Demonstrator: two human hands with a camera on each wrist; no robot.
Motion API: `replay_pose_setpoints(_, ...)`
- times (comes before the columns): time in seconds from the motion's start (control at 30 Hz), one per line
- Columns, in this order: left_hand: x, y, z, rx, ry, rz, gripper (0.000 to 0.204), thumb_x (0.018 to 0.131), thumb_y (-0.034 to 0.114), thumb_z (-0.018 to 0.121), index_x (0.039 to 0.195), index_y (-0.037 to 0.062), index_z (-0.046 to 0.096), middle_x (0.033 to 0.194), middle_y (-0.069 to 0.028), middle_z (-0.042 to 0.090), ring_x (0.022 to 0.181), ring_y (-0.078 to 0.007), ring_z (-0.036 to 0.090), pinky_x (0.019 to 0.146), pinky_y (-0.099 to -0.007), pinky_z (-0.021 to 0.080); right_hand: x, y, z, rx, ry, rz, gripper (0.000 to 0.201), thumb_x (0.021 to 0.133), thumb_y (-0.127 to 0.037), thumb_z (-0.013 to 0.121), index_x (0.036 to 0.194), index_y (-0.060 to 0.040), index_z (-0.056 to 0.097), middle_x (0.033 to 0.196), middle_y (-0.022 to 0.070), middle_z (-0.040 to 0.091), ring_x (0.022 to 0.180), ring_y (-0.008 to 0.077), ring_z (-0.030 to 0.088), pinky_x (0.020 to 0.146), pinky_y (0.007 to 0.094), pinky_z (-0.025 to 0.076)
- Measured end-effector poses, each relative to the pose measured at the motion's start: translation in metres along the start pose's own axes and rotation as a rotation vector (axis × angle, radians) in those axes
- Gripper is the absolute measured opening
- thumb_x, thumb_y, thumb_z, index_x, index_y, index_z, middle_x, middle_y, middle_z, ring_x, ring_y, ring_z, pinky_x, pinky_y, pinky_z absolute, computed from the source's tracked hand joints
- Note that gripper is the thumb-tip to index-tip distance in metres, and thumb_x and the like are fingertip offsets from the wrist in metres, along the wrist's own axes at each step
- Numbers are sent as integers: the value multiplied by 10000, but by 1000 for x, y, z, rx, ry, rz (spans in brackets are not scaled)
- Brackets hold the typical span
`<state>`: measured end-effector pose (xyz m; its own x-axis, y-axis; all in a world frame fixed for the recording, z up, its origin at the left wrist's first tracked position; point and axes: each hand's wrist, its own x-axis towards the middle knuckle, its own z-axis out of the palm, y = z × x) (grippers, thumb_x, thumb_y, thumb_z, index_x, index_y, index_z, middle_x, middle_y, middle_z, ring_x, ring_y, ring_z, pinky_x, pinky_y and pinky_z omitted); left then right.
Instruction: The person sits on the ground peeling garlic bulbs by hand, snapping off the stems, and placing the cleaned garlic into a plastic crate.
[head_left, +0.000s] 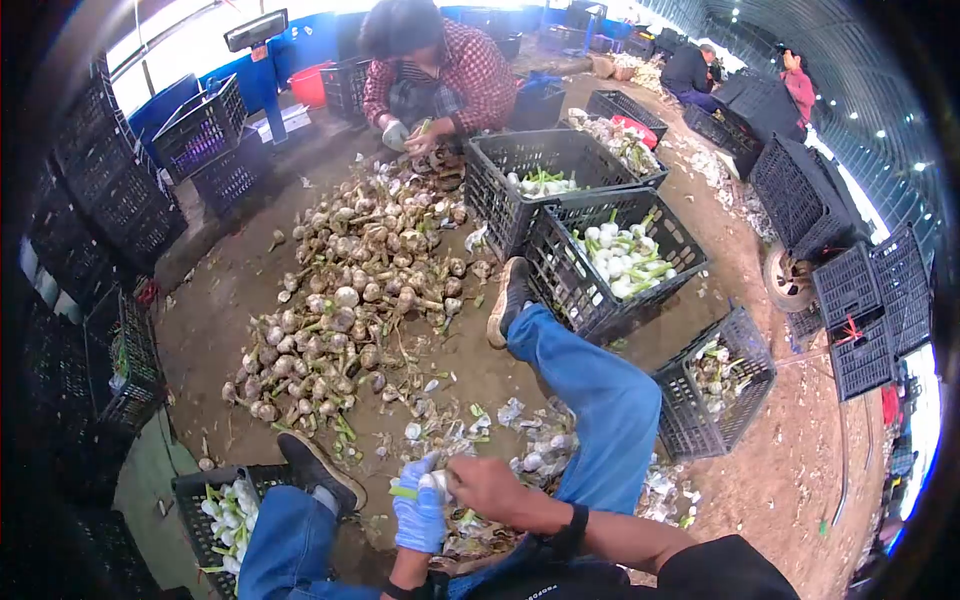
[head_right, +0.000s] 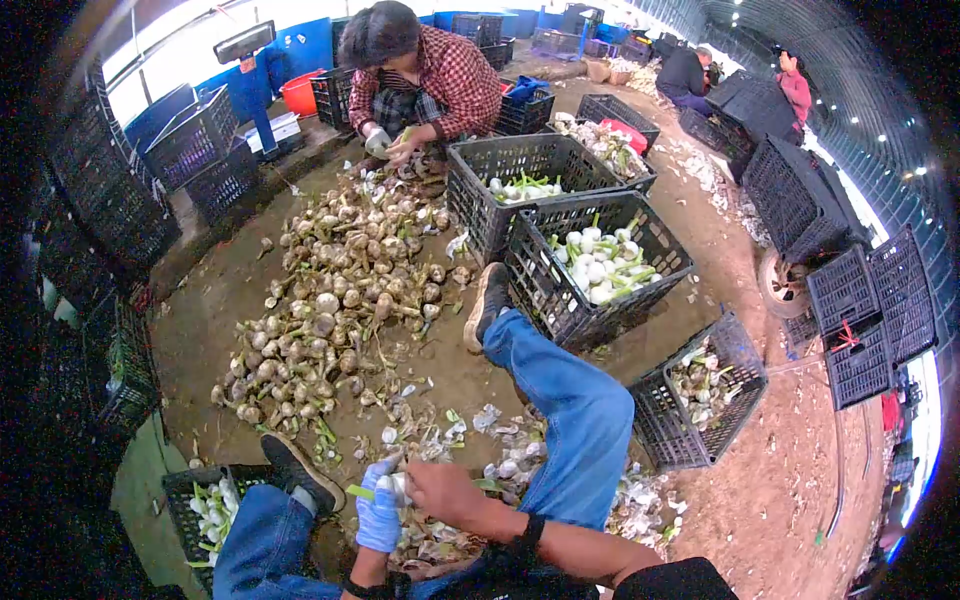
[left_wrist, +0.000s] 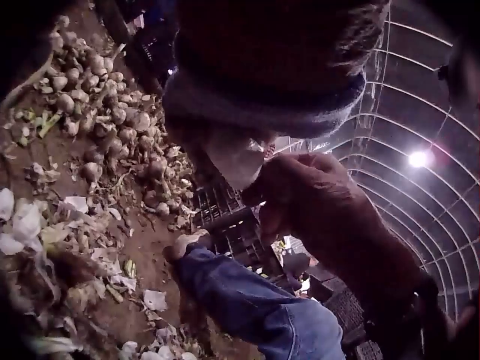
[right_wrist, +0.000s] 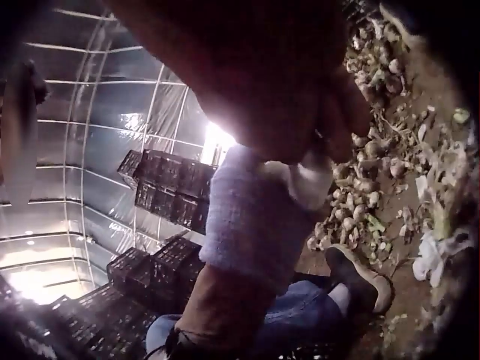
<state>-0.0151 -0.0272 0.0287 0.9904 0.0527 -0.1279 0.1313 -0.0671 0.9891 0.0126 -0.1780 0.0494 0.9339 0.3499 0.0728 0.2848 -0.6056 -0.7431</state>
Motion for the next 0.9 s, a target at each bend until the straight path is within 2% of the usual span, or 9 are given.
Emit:
replay_pose_setpoints(0.2, 4, 7, -9, -76, -58, 93, 802, 872, 520, 531, 1410, -48, 358, 1371, -152, 463, 1243, -239, 466, 1034, -360, 389, 2, 7, -4, 229, 11, 219, 139, 872, -142, 570, 833, -11, 597, 699, 100, 573, 617, 197, 592, 574, 354, 465)
replay_pose_setpoints(0.4, 4, 1, -10, -292, -57, -35, 643, 816, 156, 628, 1399, 0, 403, 1357, -116, 482, 1231, -193, 474, 1033, -349, 405, 10, -6, -16, 556, 20, 351, 167, 933, -149, 562, 923, 13, 601, 767, 54, 560, 640, 117, 571, 549, 288, 470)
replay_pose_setpoints(0.47, 5, 23, -15, -8, -145, -120, 601, 881, 166, 578, 1423, 12, 367, 1332, -182, 506, 1186, -269, 516, 999, -364, 416, 8, -5, -14, 295, 95, 85, 138, 913, -152, 585, 916, -15, 597, 774, 28, 529, 693, 98, 530, 554, 266, 445)
replay_pose_setpoints(0.5, 2, -17, -7, 379, -64, 44, 531, 905, 122, 522, 1406, 2, 396, 1389, -165, 472, 1266, -294, 462, 1079, -352, 355, 12, -17, -21, 582, -46, 452, 123, 877, -125, 600, 824, -16, 582, 760, 14, 535, 716, 105, 525, 554, 275, 429)
replay_pose_setpoints(0.53, -3, -9, -10, 82, -81, -131, 494, 943, 168, 491, 1400, 7, 397, 1398, -187, 467, 1268, -334, 459, 1080, -387, 340, 11, 12, -1, 370, 33, 409, 148, 858, -110, 613, 756, -18, 557, 747, 6, 536, 685, 102, 501, 562, 278, 404)
replay_pose_setpoints(0.57, 1, -50, 2, 449, -155, -120, 427, 956, 198, 475, 1336, 4, 470, 1322, -181, 536, 1205, -323, 512, 1035, -387, 379, 17, -7, -7, 538, 20, 451, 161, 865, -104, 614, 749, -13, 549, 729, 2, 512, 650, 96, 464, 566, 281, 379)
replay_pose_setpoints(0.6, 11, -57, 10, 101, -78, -192, 341, 968, 238, 451, 1179, -5, 565, 1137, -177, 631, 1064, -311, 590, 927, -390, 445, 12, 29, 3, 370, 85, 207, 178, 890, -113, 595, 749, -16, 545, 699, -4, 484, 613, 85, 432, 547, 266, 350)
replay_pose_setpoints(0.67, 12, -39, 5, 127, -127, -311, 299, 978, 267, 437, 975, 17, 600, 891, -176, 647, 865, -311, 619, 757, -405, 478, 16, 22, 1, 375, 30, 300, 236, 949, -154, 545, 737, -53, 524, 679, -9, 476, 586, 58, 423, 496, 243, 322)
replay_pose_setpoints(0.9, 9, -45, -1, -99, 163, -81, 313, 955, 282, 438, 968, 22, 613, 868, -213, 622, 824, -382, 596, 746, -458, 456, 29, 45, 23, 722, 105, 440, 231, 961, -239, 552, 820, -56, 554, 623, -16, 495, 487, 56, 422, 422, 228, 302)
